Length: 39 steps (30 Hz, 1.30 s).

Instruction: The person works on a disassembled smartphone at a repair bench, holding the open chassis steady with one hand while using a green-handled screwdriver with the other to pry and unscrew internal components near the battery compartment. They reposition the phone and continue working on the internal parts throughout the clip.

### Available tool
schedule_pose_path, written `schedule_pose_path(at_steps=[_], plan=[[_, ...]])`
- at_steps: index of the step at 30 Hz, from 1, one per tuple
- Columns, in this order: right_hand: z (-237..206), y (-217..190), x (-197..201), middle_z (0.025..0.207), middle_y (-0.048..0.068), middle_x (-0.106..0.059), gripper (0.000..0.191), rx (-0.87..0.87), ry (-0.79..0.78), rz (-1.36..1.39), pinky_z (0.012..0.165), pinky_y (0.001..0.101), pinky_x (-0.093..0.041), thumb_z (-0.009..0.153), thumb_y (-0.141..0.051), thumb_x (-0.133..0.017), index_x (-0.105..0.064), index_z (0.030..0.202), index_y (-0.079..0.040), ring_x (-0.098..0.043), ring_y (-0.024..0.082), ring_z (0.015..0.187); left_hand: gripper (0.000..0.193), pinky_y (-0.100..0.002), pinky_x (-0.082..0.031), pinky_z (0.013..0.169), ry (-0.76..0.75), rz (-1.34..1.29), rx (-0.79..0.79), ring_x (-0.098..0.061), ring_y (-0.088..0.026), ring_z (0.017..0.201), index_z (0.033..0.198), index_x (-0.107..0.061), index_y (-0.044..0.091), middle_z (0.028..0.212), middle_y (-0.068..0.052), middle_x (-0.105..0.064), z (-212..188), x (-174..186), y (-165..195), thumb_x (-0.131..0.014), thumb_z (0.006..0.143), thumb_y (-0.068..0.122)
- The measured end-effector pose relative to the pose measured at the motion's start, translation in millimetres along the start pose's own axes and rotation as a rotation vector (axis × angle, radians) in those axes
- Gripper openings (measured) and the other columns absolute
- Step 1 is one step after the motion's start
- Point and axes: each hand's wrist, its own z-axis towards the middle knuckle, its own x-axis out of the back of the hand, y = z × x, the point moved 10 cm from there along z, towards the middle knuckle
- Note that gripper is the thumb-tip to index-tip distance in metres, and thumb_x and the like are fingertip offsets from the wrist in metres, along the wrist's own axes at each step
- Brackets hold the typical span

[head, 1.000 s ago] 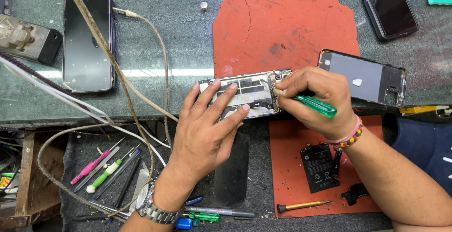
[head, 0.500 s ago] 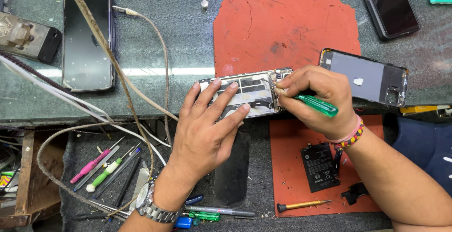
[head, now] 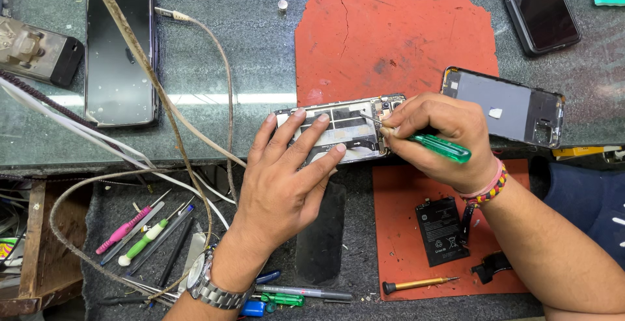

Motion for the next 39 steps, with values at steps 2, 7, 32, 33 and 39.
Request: schedule_pose_path(at_steps=[2, 7, 32, 33, 39], plan=[[0.3, -0.8, 0.9, 0.093, 0.011, -0.074, 0.019, 0.007, -0.002, 0.022, 0.086, 0.0313, -0.062, 0.080, 0.003, -0.082, -0.064, 0.082, -0.003, -0.077, 0.021, 0.095, 0.038, -0.056, -0.029, 0.121, 0.000, -0.002, -0.002, -0.050, -0.035, 0.140, 0.125, -0.072, 0.021, 0.146, -0.011, -0.059, 0.2, 0.3, 0.1, -0.075, 0.087, 0.015], [0.7, -0.6, 2.2, 0.093, 0.011, -0.074, 0.020, 0.008, -0.007, 0.051, 0.087, 0.0316, -0.062, 0.082, 0.003, -0.082, -0.063, 0.082, -0.003, -0.077, 0.021, 0.095, 0.038, -0.056, -0.029, 0.121, 0.006, -0.006, -0.002, -0.050, -0.035, 0.140, 0.125, -0.072, 0.020, 0.146, -0.011, -0.060, -0.1, 1.6, 0.6, -0.075, 0.087, 0.015], [0.5, 1.8, 1.1, 0.093, 0.012, -0.075, 0.019, -0.006, -0.008, 0.039, 0.088, 0.0331, -0.062, 0.080, 0.004, -0.082, -0.064, 0.083, -0.003, -0.077, 0.022, 0.095, 0.038, -0.055, -0.029, 0.121, 0.008, -0.002, 0.002, -0.050, -0.035, 0.139, 0.124, -0.073, 0.021, 0.145, -0.011, -0.060, 0.6, 0.4, 0.8, -0.075, 0.087, 0.015], [0.6, 2.0, 1.0, 0.093, 0.012, -0.075, 0.019, -0.011, -0.007, 0.035, 0.087, 0.0331, -0.062, 0.080, 0.004, -0.082, -0.064, 0.083, -0.003, -0.077, 0.022, 0.094, 0.038, -0.055, -0.029, 0.121, 0.009, 0.000, 0.003, -0.050, -0.035, 0.139, 0.124, -0.073, 0.021, 0.145, -0.011, -0.060, 0.6, 0.6, 0.8, -0.075, 0.087, 0.015], [1.1, 0.6, 0.1, 0.091, 0.011, -0.074, 0.018, -0.011, -0.005, 0.039, 0.088, 0.0331, -0.062, 0.081, 0.005, -0.081, -0.064, 0.083, -0.003, -0.077, 0.022, 0.094, 0.038, -0.056, -0.029, 0.122, 0.006, 0.005, 0.002, -0.050, -0.035, 0.140, 0.125, -0.073, 0.021, 0.145, -0.011, -0.060, 0.6, 1.3, 1.0, -0.074, 0.087, 0.014]])
